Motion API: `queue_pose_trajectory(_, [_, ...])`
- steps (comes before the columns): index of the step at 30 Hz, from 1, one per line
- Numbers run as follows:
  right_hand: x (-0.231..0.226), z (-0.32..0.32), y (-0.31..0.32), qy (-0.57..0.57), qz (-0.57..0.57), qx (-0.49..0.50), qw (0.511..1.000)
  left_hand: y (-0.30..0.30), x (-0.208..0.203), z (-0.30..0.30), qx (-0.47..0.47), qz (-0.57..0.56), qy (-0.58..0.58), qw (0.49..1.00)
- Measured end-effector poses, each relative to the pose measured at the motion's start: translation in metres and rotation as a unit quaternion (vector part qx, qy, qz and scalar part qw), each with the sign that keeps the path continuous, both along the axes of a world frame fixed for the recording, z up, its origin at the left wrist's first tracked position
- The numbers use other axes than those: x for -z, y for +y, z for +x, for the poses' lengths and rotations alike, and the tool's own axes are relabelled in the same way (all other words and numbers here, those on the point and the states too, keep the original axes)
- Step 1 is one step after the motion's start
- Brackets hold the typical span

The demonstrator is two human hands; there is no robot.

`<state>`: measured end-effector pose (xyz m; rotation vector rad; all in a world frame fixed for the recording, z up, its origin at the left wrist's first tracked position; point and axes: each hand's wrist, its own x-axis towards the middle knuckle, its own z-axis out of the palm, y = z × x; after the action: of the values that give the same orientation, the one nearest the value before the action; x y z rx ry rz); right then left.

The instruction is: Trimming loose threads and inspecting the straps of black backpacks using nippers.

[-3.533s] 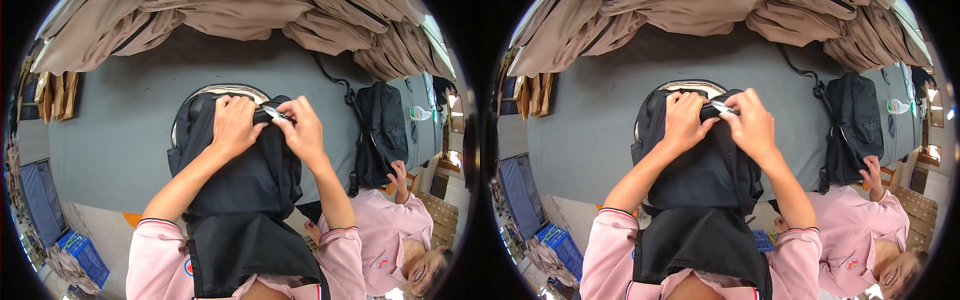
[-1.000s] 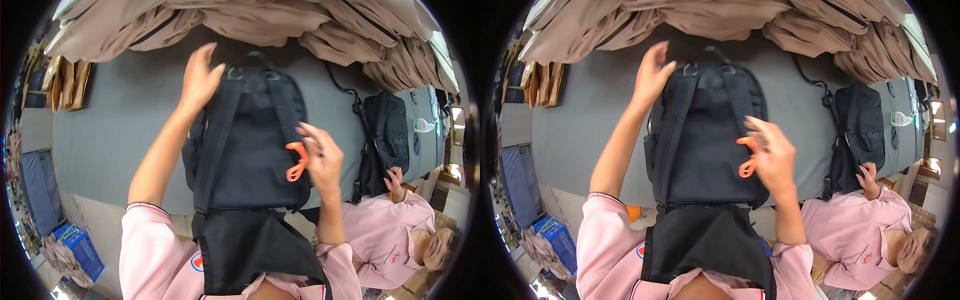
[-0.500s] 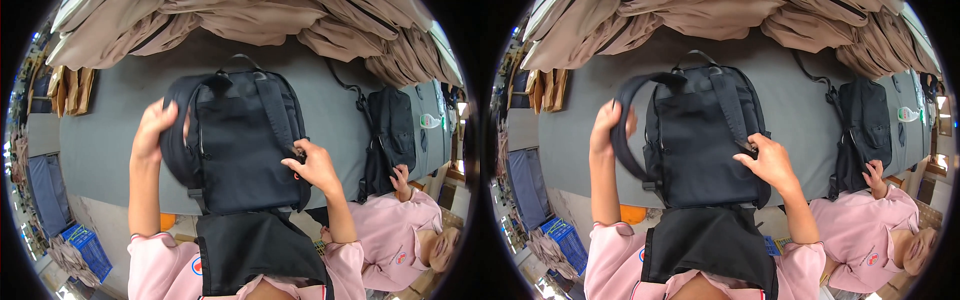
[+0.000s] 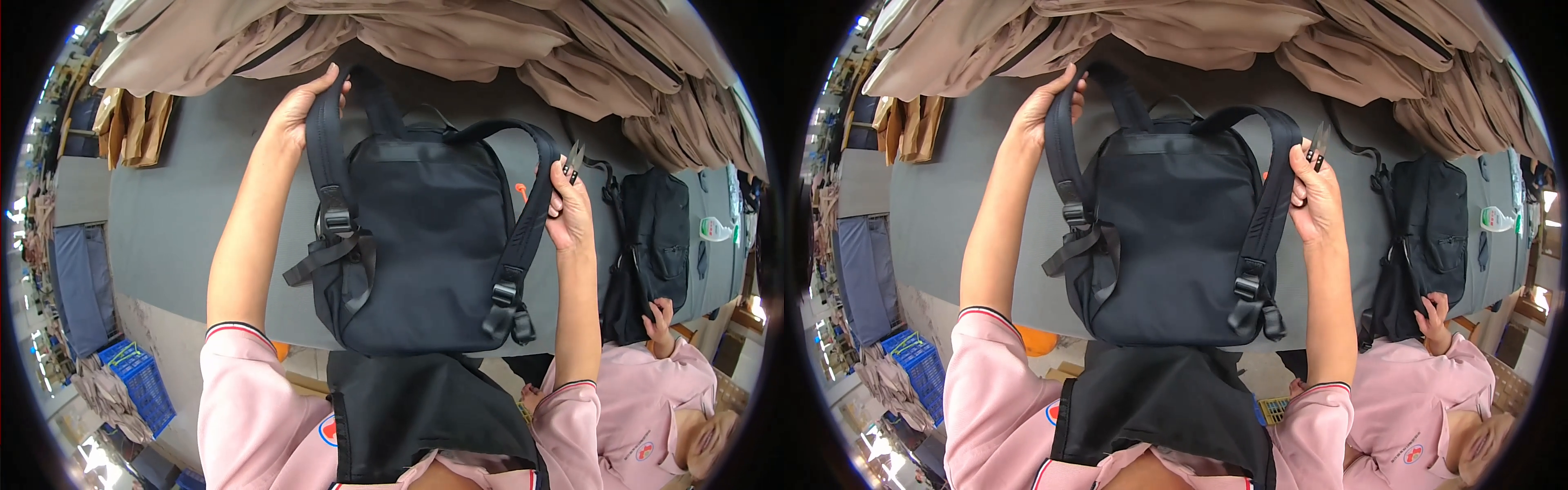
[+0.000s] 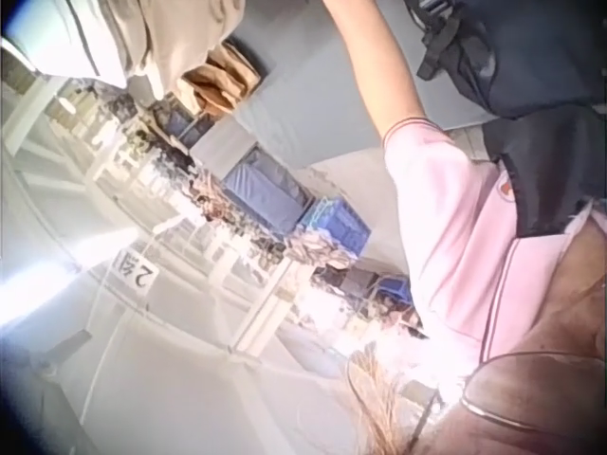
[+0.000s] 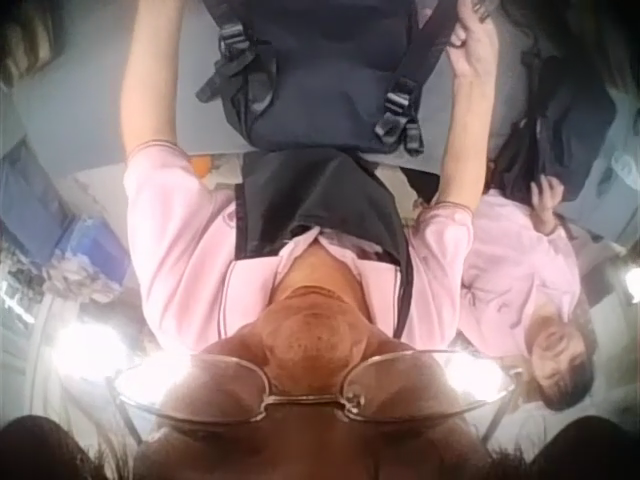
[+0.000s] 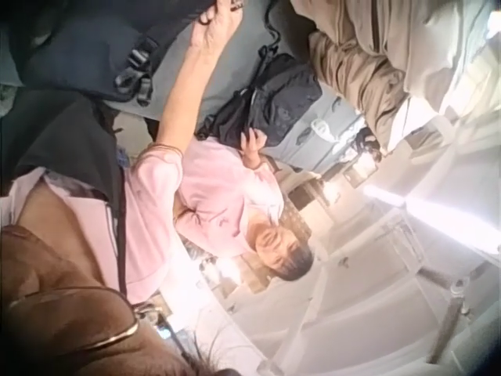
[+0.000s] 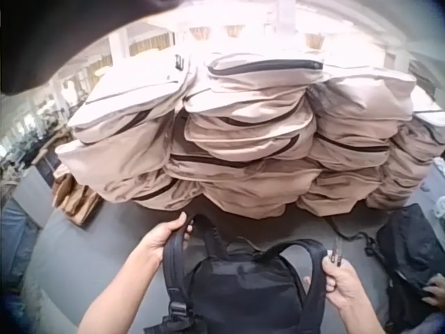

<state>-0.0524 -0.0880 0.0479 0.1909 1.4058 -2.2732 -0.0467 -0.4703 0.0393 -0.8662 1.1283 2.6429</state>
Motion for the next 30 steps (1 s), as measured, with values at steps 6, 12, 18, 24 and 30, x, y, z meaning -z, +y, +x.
queue_pose_trajectory(6, [0.013,-0.015,-0.002,-0.012,0.064,0.043,0.997,0.003,0.014,-0.016,0.005,-0.010,-0.031,0.999])
queue_pose_trajectory(12, [0.022,-0.031,-0.011,-0.009,0.117,0.036,0.992,-0.001,0.034,-0.022,0.034,-0.005,-0.032,0.999])
queue_pose_trajectory(18, [0.053,-0.044,-0.016,0.006,0.188,0.038,0.981,0.024,0.041,-0.021,0.015,-0.040,-0.061,0.997])
queue_pose_trajectory(24, [0.050,-0.024,-0.026,0.031,0.254,0.064,0.965,0.019,0.041,-0.008,0.015,-0.059,-0.065,0.996])
queue_pose_trajectory(30, [0.022,-0.014,-0.046,0.239,0.328,0.126,0.905,0.028,0.028,0.001,0.038,-0.076,-0.016,0.996])
